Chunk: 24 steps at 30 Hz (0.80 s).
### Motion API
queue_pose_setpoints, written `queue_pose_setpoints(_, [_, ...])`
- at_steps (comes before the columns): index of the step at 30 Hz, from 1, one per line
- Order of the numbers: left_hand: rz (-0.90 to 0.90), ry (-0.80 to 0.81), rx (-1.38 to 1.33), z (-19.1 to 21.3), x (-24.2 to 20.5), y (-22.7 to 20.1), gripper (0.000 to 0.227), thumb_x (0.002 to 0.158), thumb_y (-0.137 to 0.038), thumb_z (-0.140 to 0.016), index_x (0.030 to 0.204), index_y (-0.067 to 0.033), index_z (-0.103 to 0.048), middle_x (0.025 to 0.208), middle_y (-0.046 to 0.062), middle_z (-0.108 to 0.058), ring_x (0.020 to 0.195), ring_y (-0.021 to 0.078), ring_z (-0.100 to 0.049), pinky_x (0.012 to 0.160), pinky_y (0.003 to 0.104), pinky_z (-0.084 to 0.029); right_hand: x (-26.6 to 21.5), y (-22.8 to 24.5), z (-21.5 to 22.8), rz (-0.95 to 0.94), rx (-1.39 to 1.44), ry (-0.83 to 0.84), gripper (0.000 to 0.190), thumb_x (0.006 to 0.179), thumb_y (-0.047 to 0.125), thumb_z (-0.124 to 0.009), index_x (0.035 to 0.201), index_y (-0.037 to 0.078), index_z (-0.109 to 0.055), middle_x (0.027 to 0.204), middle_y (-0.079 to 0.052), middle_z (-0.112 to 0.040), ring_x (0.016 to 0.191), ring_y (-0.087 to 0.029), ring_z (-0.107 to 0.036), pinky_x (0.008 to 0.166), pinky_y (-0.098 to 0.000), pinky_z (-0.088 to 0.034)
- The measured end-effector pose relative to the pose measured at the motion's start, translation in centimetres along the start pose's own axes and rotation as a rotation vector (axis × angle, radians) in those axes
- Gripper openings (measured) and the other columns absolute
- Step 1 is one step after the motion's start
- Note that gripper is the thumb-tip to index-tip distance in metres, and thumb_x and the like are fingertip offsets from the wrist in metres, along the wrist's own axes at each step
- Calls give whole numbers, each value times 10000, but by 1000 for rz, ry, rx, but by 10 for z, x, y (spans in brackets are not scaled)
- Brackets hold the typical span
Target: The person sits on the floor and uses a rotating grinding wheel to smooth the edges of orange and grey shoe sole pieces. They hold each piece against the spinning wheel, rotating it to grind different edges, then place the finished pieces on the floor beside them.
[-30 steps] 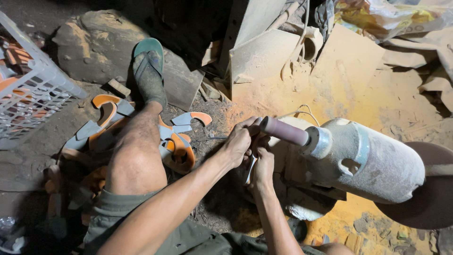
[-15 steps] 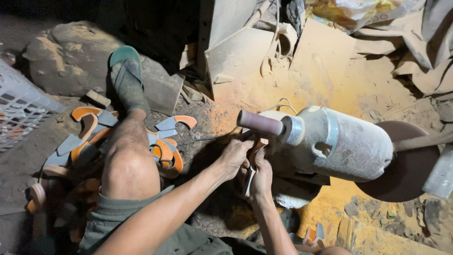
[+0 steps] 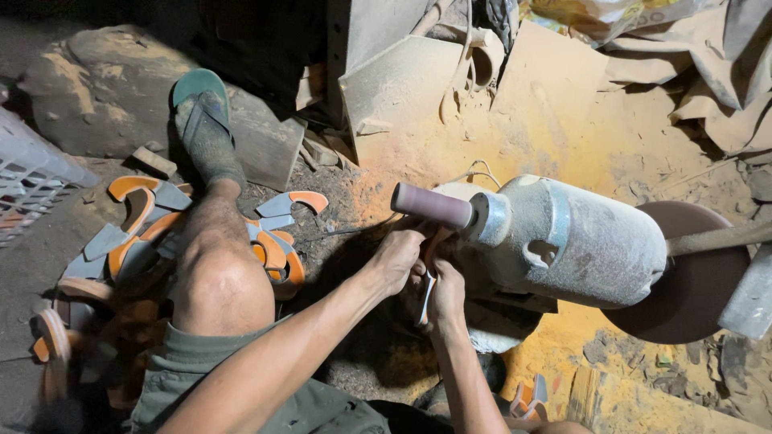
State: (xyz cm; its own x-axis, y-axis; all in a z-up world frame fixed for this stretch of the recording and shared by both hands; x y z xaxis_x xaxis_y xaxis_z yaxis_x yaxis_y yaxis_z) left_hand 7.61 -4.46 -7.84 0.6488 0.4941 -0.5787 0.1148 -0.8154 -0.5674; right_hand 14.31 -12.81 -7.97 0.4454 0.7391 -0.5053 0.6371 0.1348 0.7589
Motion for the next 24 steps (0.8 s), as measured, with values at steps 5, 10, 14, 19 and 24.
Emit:
queue_pose_setpoints(5, [-35,-51,4,5,10,1,188,850,-61,-412,718,-42,-545,596,93,-503,420,197,-463,368,367,-366,10,3,-2,46,-59,7,292,1026,197,-414,869,23,-589,753,-49,-589,656,-149,-545,615,-292,-466])
queue_pose_setpoints(10, [-28,-86,68,7,11,-4,267,825,-49,-388,808,-94,-651,653,47,-574,456,140,-481,404,319,-390,8,6,-5,-8,-117,-101,357,1054,287,-439,844,47,-599,741,-41,-591,632,-146,-536,600,-289,-444])
queue_pose_setpoints(14, [-44,-46,86,3,1,-9,214,882,-76,-428,838,-31,-632,660,69,-552,470,162,-506,402,337,-413,1,7,-11,45,-89,4,308,1028,251,-456,831,48,-579,735,-38,-581,627,-135,-530,590,-282,-448])
queue_pose_setpoints(19, [-171,143,124,-9,-35,-24,316,984,-244,-517,969,-11,-730,694,102,-629,470,147,-545,396,309,-426,-27,13,-13,162,-320,-10,621,1085,543,-409,801,17,-575,693,-51,-556,588,-130,-504,530,-266,-402])
queue_pose_setpoints(24, [-323,412,-26,-24,-71,-34,301,1070,-253,-506,1117,-23,-695,983,80,-753,889,111,-696,827,258,-569,-69,26,-38,228,-230,42,520,1016,566,-440,976,61,-560,726,13,-557,592,-91,-487,541,-259,-425])
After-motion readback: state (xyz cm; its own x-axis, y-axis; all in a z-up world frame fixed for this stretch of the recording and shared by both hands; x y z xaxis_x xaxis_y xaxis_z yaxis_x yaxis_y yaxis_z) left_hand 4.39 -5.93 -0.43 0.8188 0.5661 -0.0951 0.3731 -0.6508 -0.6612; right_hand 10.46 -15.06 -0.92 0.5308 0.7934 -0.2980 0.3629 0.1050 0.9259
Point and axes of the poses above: each hand's wrist, its own x-axis towards the middle knuckle, its own z-axis out of the back of the hand, y = z × x, the point moved 6 cm from there along x, towards the middle knuckle
